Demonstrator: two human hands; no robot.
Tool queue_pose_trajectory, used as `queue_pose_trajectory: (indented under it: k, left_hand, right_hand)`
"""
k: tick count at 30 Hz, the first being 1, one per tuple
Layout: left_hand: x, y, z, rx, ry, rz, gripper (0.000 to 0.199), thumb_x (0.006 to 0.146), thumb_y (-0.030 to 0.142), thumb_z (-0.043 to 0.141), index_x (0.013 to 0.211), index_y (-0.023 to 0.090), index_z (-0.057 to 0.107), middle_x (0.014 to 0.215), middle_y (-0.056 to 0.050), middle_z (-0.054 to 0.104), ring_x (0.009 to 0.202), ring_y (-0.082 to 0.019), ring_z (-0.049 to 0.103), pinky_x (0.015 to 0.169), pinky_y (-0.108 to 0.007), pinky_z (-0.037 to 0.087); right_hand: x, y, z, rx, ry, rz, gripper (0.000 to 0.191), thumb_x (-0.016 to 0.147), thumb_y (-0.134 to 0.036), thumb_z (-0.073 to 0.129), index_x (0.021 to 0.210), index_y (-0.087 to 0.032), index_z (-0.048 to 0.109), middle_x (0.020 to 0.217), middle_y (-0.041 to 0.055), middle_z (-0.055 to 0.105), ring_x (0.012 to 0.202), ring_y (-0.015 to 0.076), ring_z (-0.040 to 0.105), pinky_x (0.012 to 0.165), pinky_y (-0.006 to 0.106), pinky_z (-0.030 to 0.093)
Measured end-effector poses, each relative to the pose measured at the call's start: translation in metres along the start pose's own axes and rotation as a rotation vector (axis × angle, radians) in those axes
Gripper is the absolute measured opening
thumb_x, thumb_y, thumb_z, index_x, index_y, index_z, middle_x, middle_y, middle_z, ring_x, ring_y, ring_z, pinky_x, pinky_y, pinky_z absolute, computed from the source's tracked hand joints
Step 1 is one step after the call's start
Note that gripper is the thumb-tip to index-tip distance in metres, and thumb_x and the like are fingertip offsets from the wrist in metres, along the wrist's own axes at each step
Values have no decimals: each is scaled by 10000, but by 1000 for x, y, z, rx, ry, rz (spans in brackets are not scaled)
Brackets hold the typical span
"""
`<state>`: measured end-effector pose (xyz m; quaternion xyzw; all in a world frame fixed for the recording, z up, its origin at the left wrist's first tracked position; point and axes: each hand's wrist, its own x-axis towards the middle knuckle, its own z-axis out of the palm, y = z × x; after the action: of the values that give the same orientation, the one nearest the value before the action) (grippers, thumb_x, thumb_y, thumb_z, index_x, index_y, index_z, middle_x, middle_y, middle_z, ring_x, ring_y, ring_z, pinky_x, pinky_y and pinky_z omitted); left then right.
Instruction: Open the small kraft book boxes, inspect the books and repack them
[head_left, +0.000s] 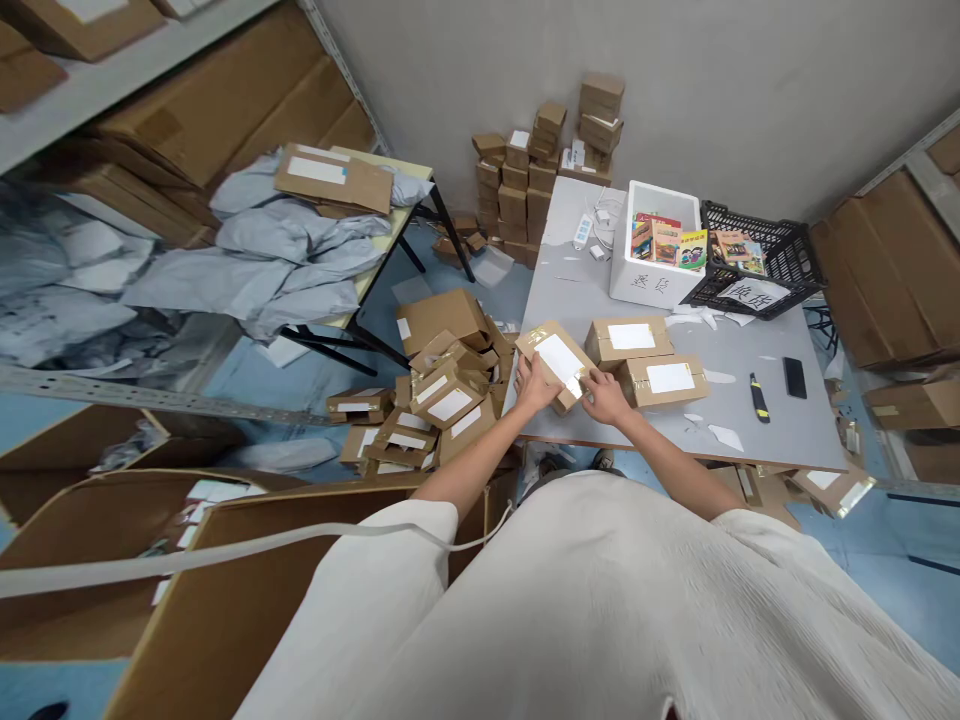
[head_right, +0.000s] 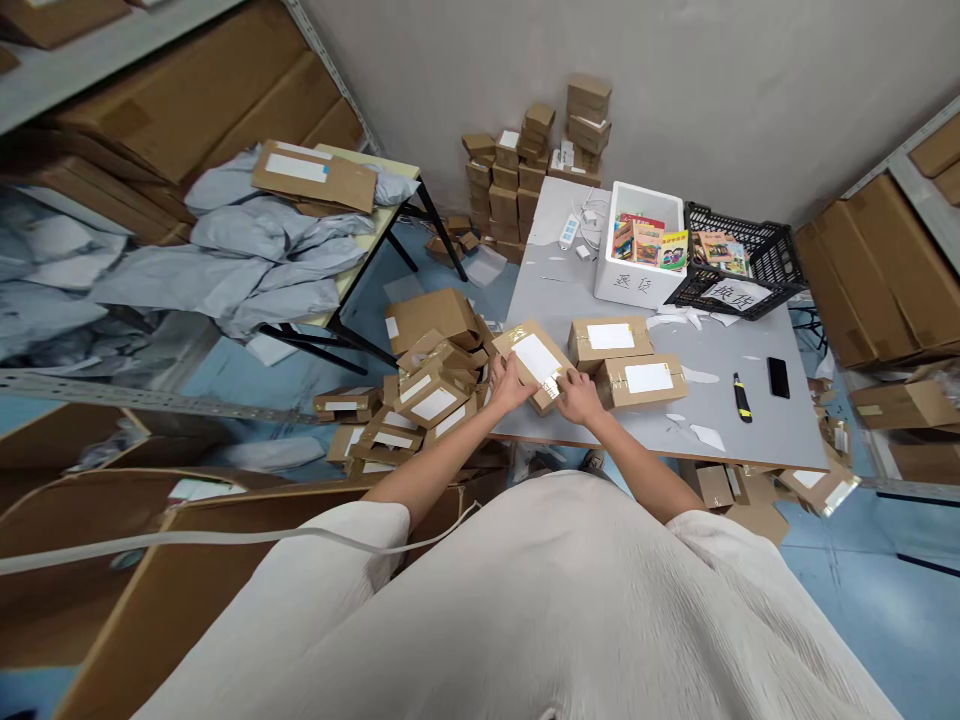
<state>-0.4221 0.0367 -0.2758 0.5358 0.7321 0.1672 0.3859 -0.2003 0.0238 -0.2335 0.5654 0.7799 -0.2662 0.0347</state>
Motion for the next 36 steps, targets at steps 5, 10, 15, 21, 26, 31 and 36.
queue_pose_trajectory:
  k: [5,10,15,21,26,31,36]
  left_hand:
    - [35,-2,-22,15,-87,57,1163,691,407,988,1712,273,448,1884,-225,259,1736,-557,240,1381,-713,278]
    - [69,-2,-43,18,-150,70,1197,635,335,1009,1706,258,481,1890,-247,247,1742,-544,254,1385,-736,269]
    - [103,1,-59,2,-119,130,1096,595,308,997,1609,239,588,1817,-253,412,1725,-519,321,1387,-742,264]
    - [120,2,-64,-33,-83,333,840,761,497,945,1511,246,664,1717,-169,585,1697,-442,399,1418,-641,267]
    - [123,6,-65,241,-195,329,979,842,593,865,1695,253,527,1859,-130,410,1747,-447,272,1424,-629,229]
    - [123,27,-53,429,-181,343,883,848,381,766,1687,221,542,1884,-164,338,1760,-422,254,1431,-653,208]
    - [115,64,-15,438,-194,451,707,971,288,531,1676,237,545,1859,-150,388,1749,-356,312,1411,-625,278]
  right_hand:
    - [12,-8,0,-9,-46,-64,575,979,-363,718,1549,-296,689,1689,170,565,1470,460,500,1180,657,487]
    - [34,-21,1,19,-82,-101,594,981,-346,730,1566,-259,674,1769,187,497,1548,452,477,1243,671,443]
    - [46,-26,4,129,-80,-121,638,986,-309,716,1617,-252,641,1814,150,463,1623,410,464,1287,588,457]
    - [27,-1,-6,169,48,18,581,1064,-285,584,1635,-189,635,1838,175,418,1669,407,414,1330,609,403]
    - [13,28,-15,155,128,129,565,1040,-252,560,1588,-178,679,1793,201,472,1626,417,447,1296,644,423]
    - [12,44,-23,128,148,192,583,1047,-266,542,1612,-165,645,1823,200,424,1641,411,403,1313,627,385]
    - [15,57,-33,96,134,266,646,1061,-300,523,1690,-155,546,1855,212,361,1670,414,351,1316,621,359]
